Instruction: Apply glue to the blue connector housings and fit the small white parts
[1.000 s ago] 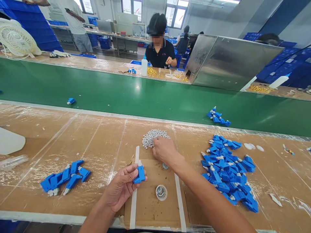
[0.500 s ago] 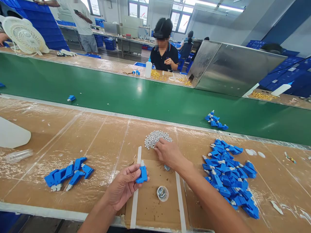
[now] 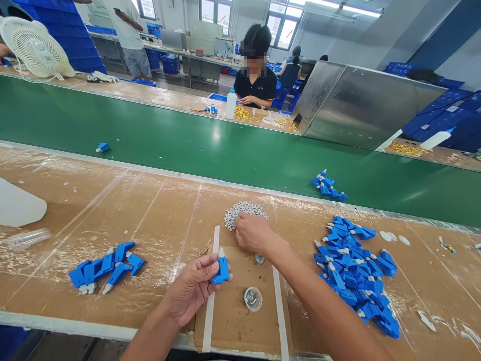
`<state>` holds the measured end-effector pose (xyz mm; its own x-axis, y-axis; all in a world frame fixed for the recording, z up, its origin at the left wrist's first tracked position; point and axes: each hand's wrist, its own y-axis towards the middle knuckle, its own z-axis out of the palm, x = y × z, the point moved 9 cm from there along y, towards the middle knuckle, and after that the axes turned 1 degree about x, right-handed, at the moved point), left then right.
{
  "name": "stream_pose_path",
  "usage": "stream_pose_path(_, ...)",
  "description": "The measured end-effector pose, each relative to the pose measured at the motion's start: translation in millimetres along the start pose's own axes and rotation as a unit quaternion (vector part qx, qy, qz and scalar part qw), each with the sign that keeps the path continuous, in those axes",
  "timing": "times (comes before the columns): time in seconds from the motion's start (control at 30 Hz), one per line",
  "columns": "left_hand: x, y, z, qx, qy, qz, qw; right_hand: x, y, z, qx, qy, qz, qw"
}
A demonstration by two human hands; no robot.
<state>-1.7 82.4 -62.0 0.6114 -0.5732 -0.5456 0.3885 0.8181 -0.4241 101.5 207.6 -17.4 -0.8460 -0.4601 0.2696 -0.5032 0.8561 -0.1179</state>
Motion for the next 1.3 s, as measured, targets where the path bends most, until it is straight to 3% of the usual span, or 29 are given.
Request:
stream_pose_path(0.17, -3, 0, -1.6, -0.006, -0.005, 0.006, 1.0, 0, -10, -20, -0.034, 0.176, -0.007, 0.984)
stream_pose_path(0.33, -8, -4, 11.3, 0.029, 0.01, 0.024, 0.999, -1, -51, -31, -0.049, 0.365, 0.001, 0.93)
stream_pose_path(0.4, -9, -7, 18.5, 0.043, 0.023, 0.034, 0.998, 3, -70, -31, -0.061, 0.447, 0.015, 0.892)
stream_pose_path(0.53, -13, -10, 27.5, 0.035, 0.06, 0.074, 0.995, 17, -101, -25, -0.08, 0.61, 0.053, 0.787)
stream_pose_path(0.6, -18, -12, 31.9, 0.03, 0.087, 0.11, 0.99, 25, -111, -21, -0.079, 0.632, 0.066, 0.768)
stream_pose_path(0.73, -25, -15, 38.7, 0.017, 0.136, 0.154, 0.979, 33, -121, -16, -0.072, 0.651, 0.081, 0.751)
stream_pose_path(1.03, -23, -19, 50.9, 0.051, 0.157, 0.155, 0.974, 33, -125, -18, -0.087, 0.662, 0.073, 0.741)
stream_pose_path(1.3, -23, -18, 48.9, 0.037, 0.186, 0.157, 0.969, 29, -127, -16, -0.095, 0.629, 0.088, 0.766)
